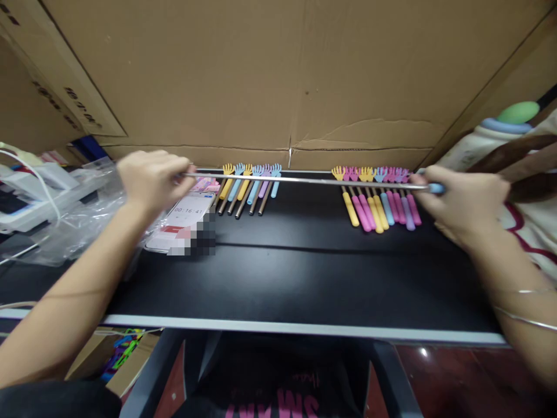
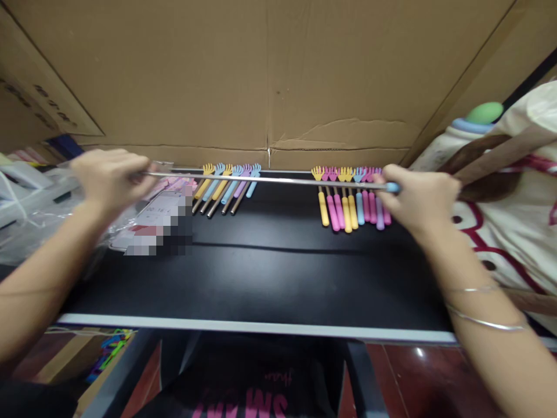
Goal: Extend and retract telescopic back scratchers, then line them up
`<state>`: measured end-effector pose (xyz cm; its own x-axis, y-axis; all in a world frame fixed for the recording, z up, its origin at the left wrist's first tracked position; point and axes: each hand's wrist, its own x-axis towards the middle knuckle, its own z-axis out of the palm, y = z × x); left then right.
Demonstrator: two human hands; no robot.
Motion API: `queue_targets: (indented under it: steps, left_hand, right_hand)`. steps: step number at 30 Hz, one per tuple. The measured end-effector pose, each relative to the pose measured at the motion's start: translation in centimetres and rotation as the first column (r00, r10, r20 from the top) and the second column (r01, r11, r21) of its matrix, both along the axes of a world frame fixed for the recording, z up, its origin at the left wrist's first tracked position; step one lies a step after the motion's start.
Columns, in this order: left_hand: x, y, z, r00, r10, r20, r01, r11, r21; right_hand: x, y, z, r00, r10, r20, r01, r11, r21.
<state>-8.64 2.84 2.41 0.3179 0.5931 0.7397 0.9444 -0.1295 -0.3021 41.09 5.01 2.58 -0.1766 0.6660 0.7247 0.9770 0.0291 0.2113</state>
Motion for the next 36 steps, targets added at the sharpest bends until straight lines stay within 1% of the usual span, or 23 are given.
queue_targets:
  steps: [1,2,3,4,6,8,10,14,16,18,21,26,29,32,36]
  left_hand:
    - [1.5,-0.2,-0.5,0.998,-0.058,-0.029,0.057,0.998,-0.028]
    - [3.0,-0.5,-1.0,0.996,-0.089,-0.032,0.088,0.996,-0.024]
    - [4.4,-0.8,-1.5,0.994,-0.11,-0.029,0.109,0.993,-0.038]
    - [5.6,-1.1,-2.0,0.993,-0.111,-0.025,0.109,0.992,-0.067]
    - [7.2,-1.6,-2.5,0.992,-0.128,-0.013,0.126,0.986,-0.105]
    - [7.7,-1.9,-2.6,0.991,-0.137,0.005,0.137,0.982,-0.127]
    - [7.4,-1.8,-2.4,0.988,-0.153,0.023,0.155,0.977,-0.146]
    - [5.8,-1.0,-1.6,0.979,-0.203,0.029,0.204,0.953,-0.222]
    - [4.9,-0.7,-1.3,0.984,-0.174,0.025,0.175,0.96,-0.22]
    - [4.0,-0.5,-1.0,0.993,-0.119,0.014,0.119,0.974,-0.193]
    - [2.9,-0.3,-0.6,0.998,-0.055,0.011,0.056,0.984,-0.17]
    - [2.0,-0.4,-0.2,1.0,-0.014,0.02,0.018,0.982,-0.186]
    - [1.9,-0.5,-0.4,0.999,-0.05,0.013,0.052,0.979,-0.199]
    - [2.0,-0.4,-0.9,0.994,-0.111,0.011,0.111,0.978,-0.174]
    - [2.2,-0.1,-1.7,0.976,-0.19,0.102,0.2,0.975,-0.101]
  right_hand:
    - [-1.2,-0.3,-0.5,0.998,0.057,0.03,-0.057,0.998,-0.026]
    - [-2.3,-0.7,-0.9,0.991,0.113,0.066,-0.111,0.993,-0.033]
    - [-3.4,-1.1,-1.2,0.981,0.164,0.101,-0.16,0.986,-0.047]
    - [-4.2,-1.5,-1.5,0.974,0.189,0.123,-0.186,0.982,-0.038]
    - [-5.1,-2.0,-1.6,0.961,0.226,0.161,-0.227,0.974,-0.01]
    - [-5.1,-2.2,-1.4,0.955,0.236,0.181,-0.244,0.97,0.019]
    - [-4.7,-2.2,-1.1,0.954,0.234,0.189,-0.245,0.969,0.038]
    - [-3.5,-1.5,-0.9,0.951,0.251,0.18,-0.262,0.964,0.042]
    - [-2.9,-1.1,-1.0,0.947,0.274,0.165,-0.284,0.958,0.034]
    - [-2.2,-0.7,-1.0,0.948,0.282,0.145,-0.287,0.958,0.016]
    - [-1.1,-0.4,-0.7,0.961,0.25,0.116,-0.25,0.968,-0.016]
    - [-0.2,-0.3,-0.2,0.976,0.196,0.089,-0.193,0.98,-0.043]
    - [-0.5,-0.3,-0.2,0.979,0.191,0.063,-0.187,0.98,-0.068]
    - [-0.7,-0.2,-0.3,0.978,0.21,0.014,-0.209,0.976,-0.059]
    - [-0.7,-0.1,-0.2,0.958,0.273,-0.085,-0.277,0.96,-0.043]
